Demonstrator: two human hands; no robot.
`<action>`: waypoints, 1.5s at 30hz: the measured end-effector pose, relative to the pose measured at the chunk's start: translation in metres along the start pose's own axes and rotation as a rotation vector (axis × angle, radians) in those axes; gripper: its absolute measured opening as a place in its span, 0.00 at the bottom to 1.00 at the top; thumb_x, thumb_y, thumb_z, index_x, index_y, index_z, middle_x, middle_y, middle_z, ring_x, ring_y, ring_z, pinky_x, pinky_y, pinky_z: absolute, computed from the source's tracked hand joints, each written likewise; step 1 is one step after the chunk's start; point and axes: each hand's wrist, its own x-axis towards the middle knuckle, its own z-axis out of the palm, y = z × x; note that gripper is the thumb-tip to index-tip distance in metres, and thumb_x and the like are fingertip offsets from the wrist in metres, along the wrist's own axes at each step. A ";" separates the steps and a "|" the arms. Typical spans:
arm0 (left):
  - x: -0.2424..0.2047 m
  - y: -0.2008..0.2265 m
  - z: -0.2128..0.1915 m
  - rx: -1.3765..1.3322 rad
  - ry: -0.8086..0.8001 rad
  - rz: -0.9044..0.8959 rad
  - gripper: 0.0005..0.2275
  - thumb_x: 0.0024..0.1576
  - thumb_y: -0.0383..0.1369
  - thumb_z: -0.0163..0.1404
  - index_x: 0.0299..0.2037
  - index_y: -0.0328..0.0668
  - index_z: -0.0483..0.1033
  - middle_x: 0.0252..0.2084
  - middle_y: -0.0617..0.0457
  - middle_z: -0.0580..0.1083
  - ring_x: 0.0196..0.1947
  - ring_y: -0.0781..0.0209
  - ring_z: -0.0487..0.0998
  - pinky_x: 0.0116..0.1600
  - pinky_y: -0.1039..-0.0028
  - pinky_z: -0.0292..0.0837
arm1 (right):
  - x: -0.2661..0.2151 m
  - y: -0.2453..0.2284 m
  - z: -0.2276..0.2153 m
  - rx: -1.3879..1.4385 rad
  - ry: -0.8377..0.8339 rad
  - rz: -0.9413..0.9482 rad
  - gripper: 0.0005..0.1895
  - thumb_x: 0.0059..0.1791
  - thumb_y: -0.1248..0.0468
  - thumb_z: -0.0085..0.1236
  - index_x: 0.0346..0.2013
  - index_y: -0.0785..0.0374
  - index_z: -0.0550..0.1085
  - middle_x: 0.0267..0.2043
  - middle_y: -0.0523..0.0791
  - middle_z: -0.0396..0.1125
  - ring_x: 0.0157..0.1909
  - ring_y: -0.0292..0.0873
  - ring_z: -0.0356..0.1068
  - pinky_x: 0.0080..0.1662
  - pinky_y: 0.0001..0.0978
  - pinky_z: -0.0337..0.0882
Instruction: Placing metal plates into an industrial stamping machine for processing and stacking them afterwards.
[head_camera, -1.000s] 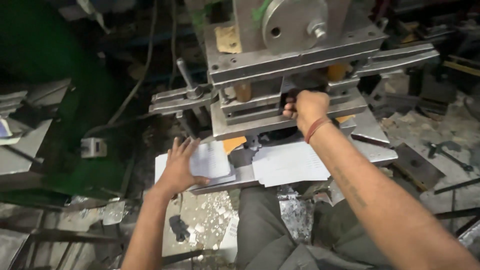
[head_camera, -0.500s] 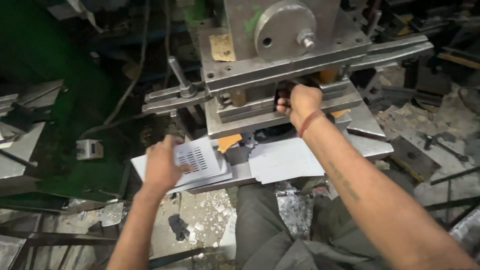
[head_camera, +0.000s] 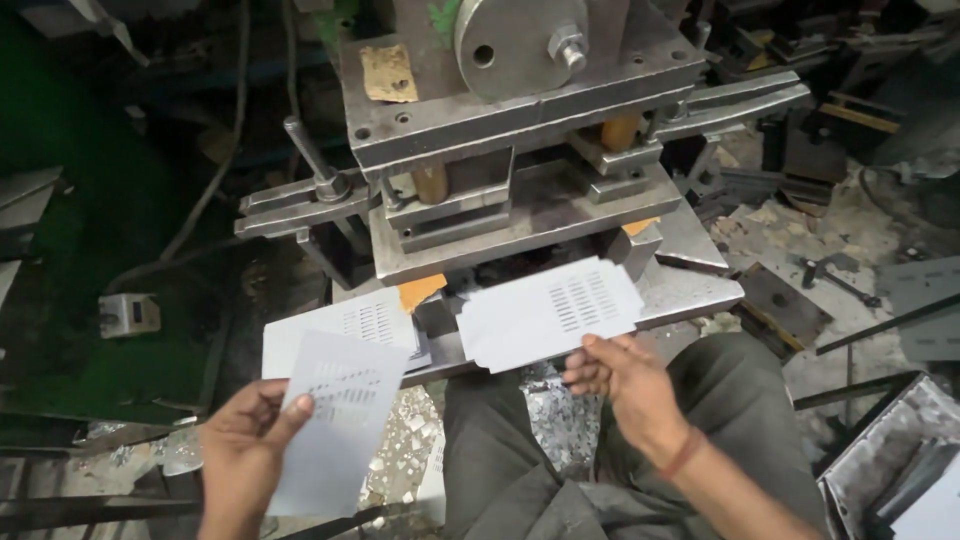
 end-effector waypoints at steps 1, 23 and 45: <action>-0.002 -0.002 0.010 -0.002 -0.003 -0.001 0.08 0.55 0.14 0.54 0.44 0.21 0.79 0.32 0.36 0.80 0.28 0.54 0.76 0.37 0.71 0.70 | 0.004 0.007 -0.003 -0.002 0.003 0.000 0.12 0.56 0.70 0.44 0.48 0.76 0.73 0.31 0.54 0.72 0.30 0.47 0.72 0.36 0.37 0.76; -0.015 0.040 0.103 -0.103 -0.148 0.010 0.20 0.52 0.22 0.56 0.57 0.35 0.75 0.42 0.44 0.84 0.42 0.57 0.84 0.49 0.74 0.84 | 0.043 -0.105 0.072 0.125 0.051 -0.023 0.07 0.57 0.73 0.40 0.45 0.79 0.66 0.44 0.57 0.66 0.45 0.51 0.70 0.55 0.37 0.75; -0.009 -0.106 0.098 -0.200 -0.293 -0.062 0.22 0.49 0.17 0.58 0.56 0.26 0.76 0.43 0.36 0.85 0.43 0.51 0.88 0.52 0.65 0.86 | 0.152 -0.108 0.128 0.153 0.577 -0.053 0.11 0.48 0.76 0.39 0.26 0.71 0.72 0.22 0.50 0.68 0.15 0.39 0.58 0.18 0.30 0.62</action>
